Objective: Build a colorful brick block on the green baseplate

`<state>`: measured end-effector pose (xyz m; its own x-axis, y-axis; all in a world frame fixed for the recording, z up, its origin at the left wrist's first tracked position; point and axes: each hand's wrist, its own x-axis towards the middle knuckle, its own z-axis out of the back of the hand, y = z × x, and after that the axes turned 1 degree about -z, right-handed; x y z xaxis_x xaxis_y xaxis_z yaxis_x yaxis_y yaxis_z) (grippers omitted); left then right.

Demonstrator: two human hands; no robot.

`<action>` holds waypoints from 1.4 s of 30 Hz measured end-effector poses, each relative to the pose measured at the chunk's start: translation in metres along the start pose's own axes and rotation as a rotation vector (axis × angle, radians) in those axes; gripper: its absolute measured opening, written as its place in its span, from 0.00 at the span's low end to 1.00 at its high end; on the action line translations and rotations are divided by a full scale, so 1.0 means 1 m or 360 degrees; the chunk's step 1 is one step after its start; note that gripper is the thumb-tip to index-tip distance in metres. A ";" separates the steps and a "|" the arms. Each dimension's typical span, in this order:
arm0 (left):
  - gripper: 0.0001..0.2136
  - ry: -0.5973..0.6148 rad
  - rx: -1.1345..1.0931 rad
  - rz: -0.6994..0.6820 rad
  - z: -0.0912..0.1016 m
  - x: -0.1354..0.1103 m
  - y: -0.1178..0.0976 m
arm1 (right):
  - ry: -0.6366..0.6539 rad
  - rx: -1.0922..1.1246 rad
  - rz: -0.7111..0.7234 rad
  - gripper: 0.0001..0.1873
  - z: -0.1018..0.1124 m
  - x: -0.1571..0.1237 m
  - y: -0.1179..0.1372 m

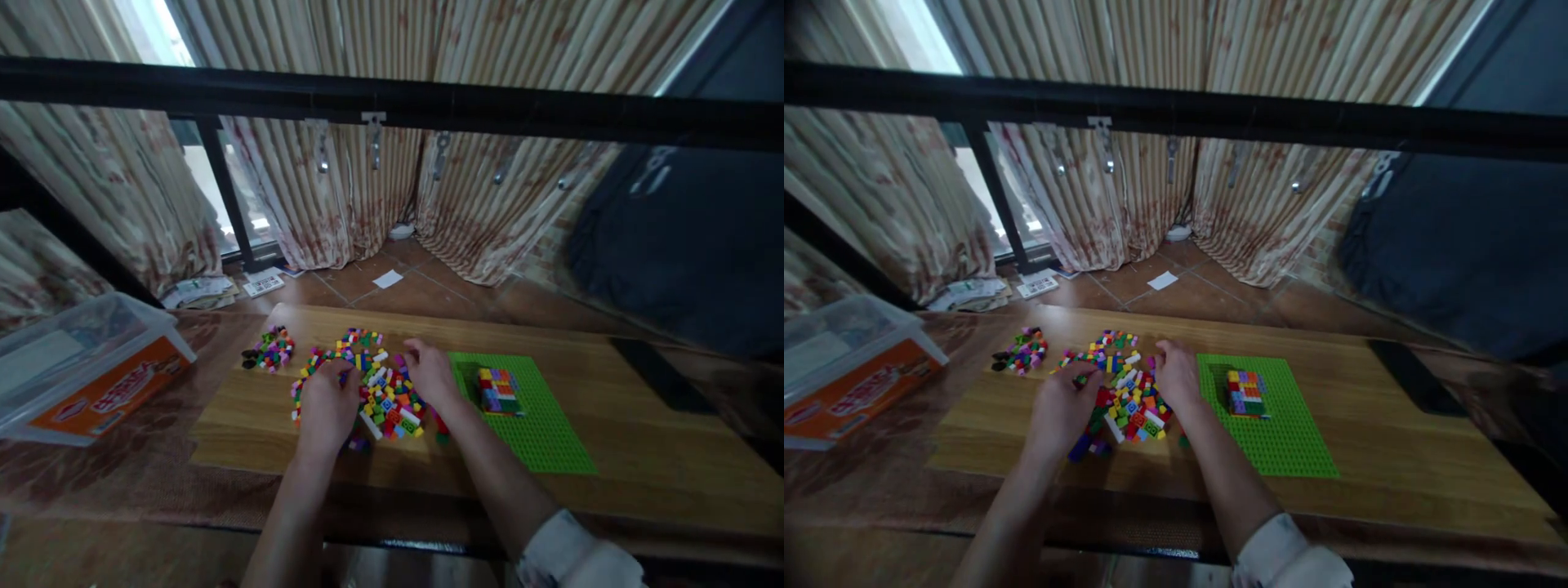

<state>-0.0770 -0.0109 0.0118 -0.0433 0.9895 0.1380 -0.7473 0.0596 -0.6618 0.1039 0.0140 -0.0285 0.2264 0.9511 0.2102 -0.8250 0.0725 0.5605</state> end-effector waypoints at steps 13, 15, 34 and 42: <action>0.10 -0.0103 -0.0260 0.0324 0.022 0.011 0.016 | 0.0012 0.0229 0.0097 0.13 0.003 -0.011 -0.006; 0.11 -0.0115 -0.0262 0.0303 0.021 0.011 0.018 | -0.0056 0.0364 0.0097 0.16 0.002 -0.018 -0.007; 0.12 0.0091 0.0035 0.0373 0.039 0.014 0.045 | 0.0332 0.0094 0.0674 0.09 -0.026 -0.031 0.067; 0.12 0.0164 -0.0267 0.0210 0.035 0.011 0.045 | 0.0266 0.0453 0.0541 0.11 -0.015 -0.037 0.057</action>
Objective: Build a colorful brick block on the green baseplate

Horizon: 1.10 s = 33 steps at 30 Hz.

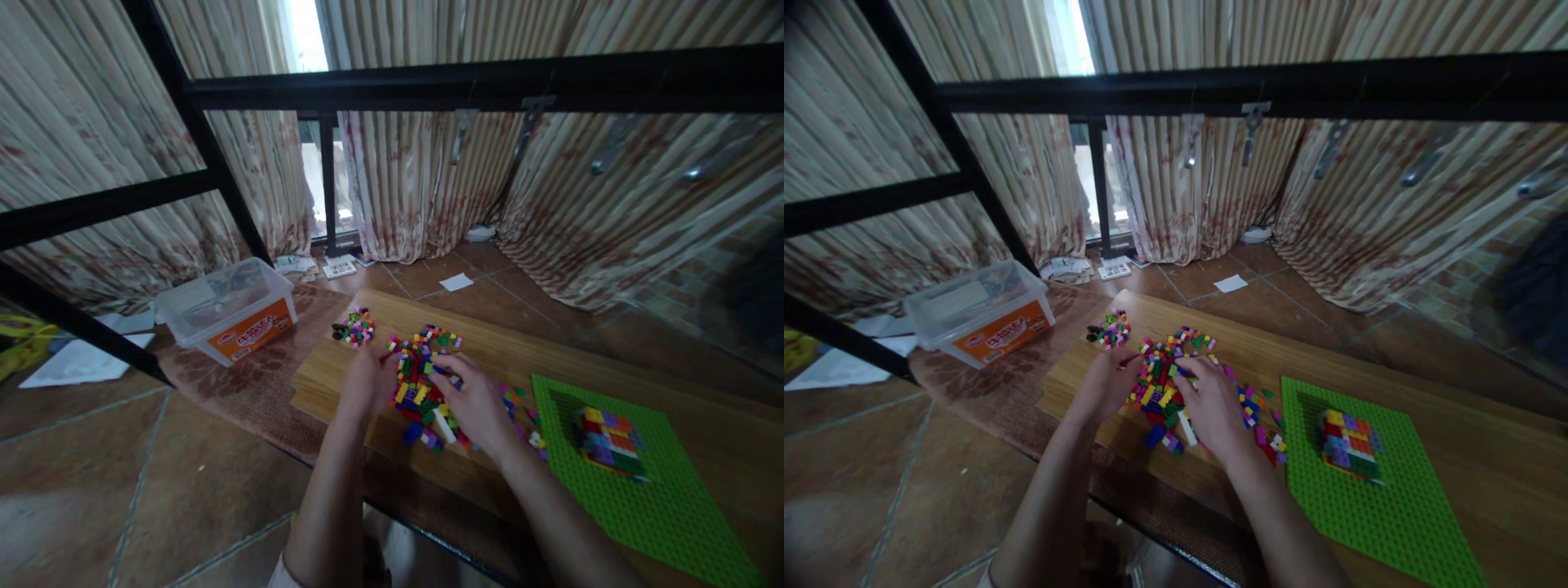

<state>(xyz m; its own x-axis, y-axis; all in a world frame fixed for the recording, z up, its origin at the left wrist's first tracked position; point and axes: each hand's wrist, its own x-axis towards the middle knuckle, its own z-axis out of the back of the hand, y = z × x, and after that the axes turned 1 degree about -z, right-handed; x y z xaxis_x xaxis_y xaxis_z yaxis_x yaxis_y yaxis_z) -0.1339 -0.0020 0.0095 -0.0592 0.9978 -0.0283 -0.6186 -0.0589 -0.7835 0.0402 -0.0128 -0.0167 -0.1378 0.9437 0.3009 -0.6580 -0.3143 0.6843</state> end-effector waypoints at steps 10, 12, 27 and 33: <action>0.11 0.0502 -0.1261 0.0001 -0.010 -0.012 -0.024 | -0.0262 0.0556 -0.0071 0.17 0.016 -0.017 0.017; 0.10 0.0484 -0.1305 -0.0014 -0.009 -0.014 -0.027 | -0.0306 0.0802 -0.0226 0.17 0.014 -0.017 0.015; 0.15 0.0594 -0.1462 -0.0352 -0.011 -0.020 -0.035 | -0.0352 0.1078 -0.0231 0.11 0.027 -0.020 0.023; 0.11 0.0551 -0.1305 -0.0436 -0.011 -0.025 -0.038 | -0.0382 0.1037 -0.0215 0.08 0.026 -0.020 0.023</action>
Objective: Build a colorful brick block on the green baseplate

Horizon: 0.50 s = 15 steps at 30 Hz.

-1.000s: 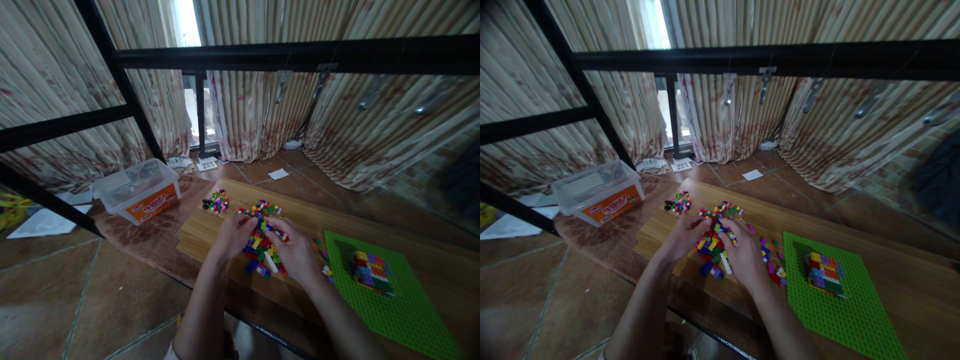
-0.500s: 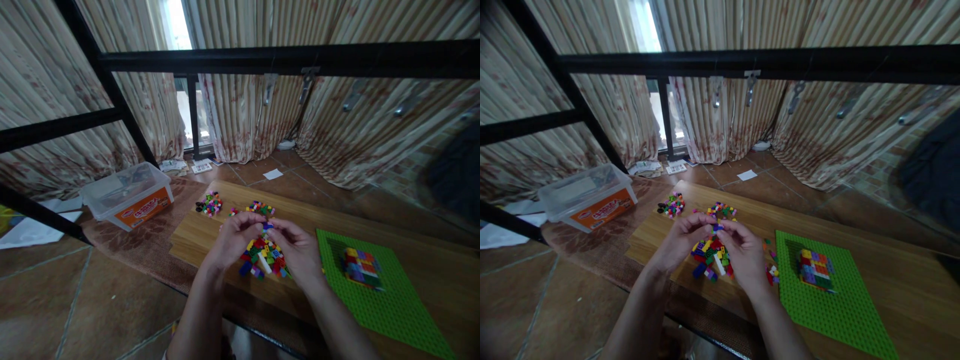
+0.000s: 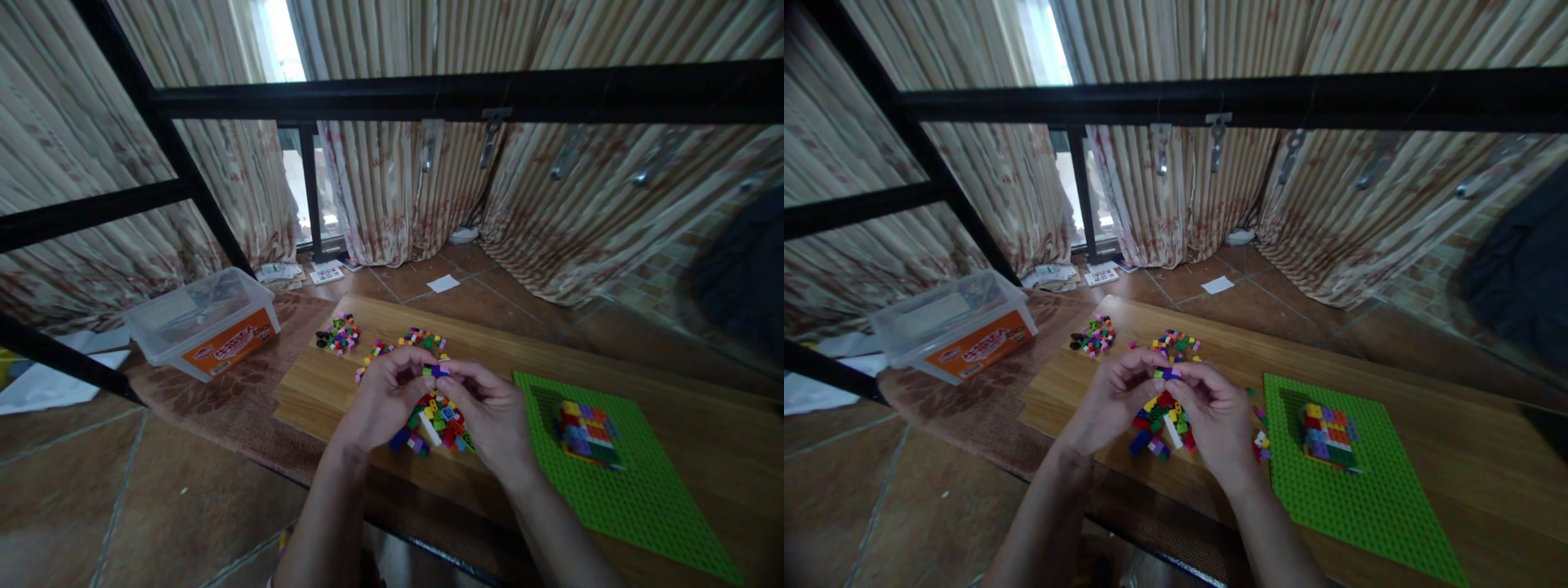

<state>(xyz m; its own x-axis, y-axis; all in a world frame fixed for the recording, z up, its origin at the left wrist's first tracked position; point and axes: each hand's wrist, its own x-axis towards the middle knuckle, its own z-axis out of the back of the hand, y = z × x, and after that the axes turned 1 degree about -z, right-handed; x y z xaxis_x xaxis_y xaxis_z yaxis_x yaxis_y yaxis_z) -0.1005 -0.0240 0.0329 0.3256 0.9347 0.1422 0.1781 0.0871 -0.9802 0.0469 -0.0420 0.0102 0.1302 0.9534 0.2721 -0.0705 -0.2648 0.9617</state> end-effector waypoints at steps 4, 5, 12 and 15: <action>0.10 -0.0006 -0.0055 -0.0021 0.000 0.000 0.000 | 0.0010 0.0183 -0.0103 0.09 0.000 -0.001 -0.004; 0.10 -0.0004 -0.0081 -0.0011 0.000 0.000 0.001 | 0.0008 0.0262 -0.0170 0.09 -0.001 -0.001 -0.004; 0.11 -0.0074 -0.0098 0.0016 0.003 0.005 0.008 | -0.0021 0.0979 -0.0634 0.09 -0.005 0.002 -0.002; 0.09 -0.0086 -0.0058 0.0003 0.001 0.007 0.011 | 0.0046 0.1129 -0.0779 0.09 -0.004 0.004 -0.001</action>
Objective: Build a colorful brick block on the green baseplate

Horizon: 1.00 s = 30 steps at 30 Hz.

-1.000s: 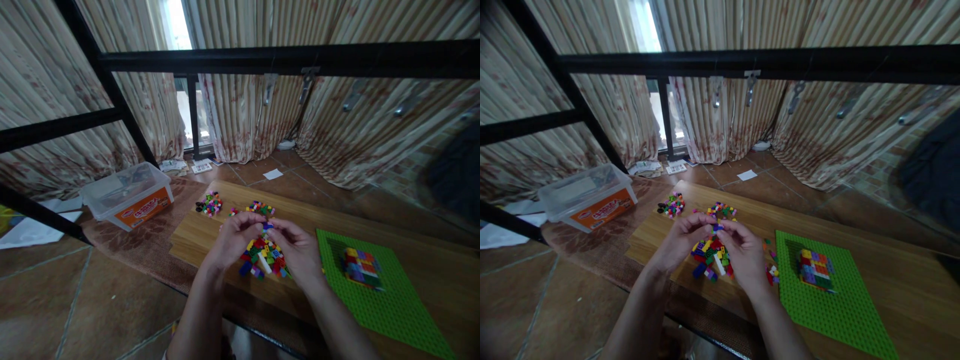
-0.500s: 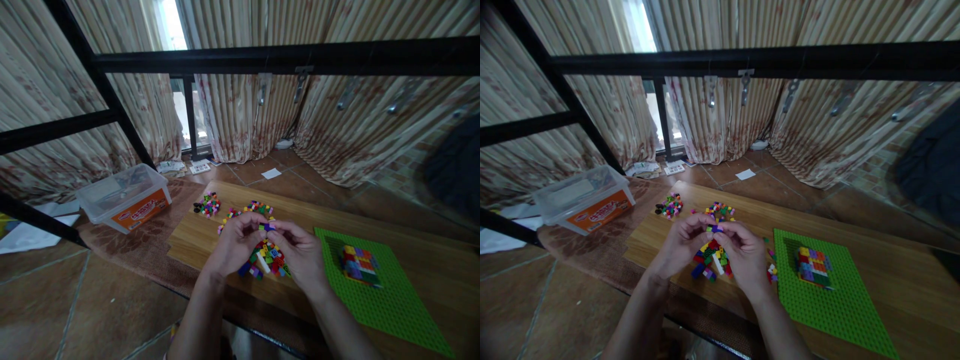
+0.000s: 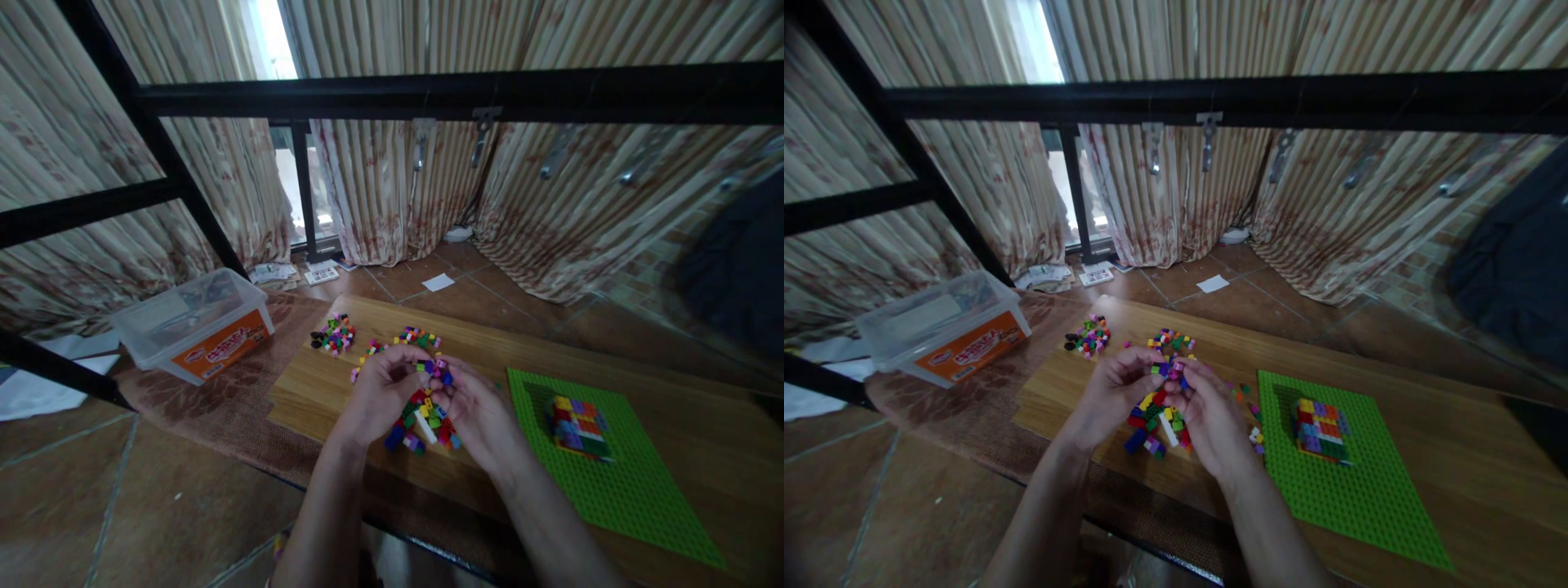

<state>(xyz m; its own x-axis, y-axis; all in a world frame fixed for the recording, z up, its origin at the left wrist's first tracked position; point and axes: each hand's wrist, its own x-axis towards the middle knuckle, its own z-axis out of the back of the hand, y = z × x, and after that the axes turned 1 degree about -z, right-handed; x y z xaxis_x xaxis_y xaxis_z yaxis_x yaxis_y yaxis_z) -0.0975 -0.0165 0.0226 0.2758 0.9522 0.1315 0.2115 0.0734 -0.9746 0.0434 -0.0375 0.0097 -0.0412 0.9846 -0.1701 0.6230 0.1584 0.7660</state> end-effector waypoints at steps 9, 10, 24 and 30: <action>0.08 0.0015 0.0187 -0.0037 -0.006 0.000 0.007 | -0.0041 -0.0132 -0.0089 0.12 -0.007 0.003 0.001; 0.08 0.0017 0.0198 -0.0046 -0.006 0.000 0.007 | -0.0063 -0.0150 -0.0076 0.12 -0.007 0.003 0.001; 0.08 -0.0064 0.0073 -0.0028 -0.010 -0.001 0.011 | -0.0173 0.0069 -0.0112 0.11 -0.002 0.003 0.001; 0.08 -0.0088 -0.0123 -0.0030 -0.013 0.001 -0.002 | -0.0171 0.0228 -0.0153 0.10 -0.002 0.002 0.001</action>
<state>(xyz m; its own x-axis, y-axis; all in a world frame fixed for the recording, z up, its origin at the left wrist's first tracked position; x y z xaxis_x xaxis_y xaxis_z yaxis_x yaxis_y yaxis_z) -0.0850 -0.0198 0.0268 0.2191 0.9660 0.1373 0.2882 0.0704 -0.9550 0.0425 -0.0352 0.0117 -0.0272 0.9507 -0.3091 0.7252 0.2315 0.6484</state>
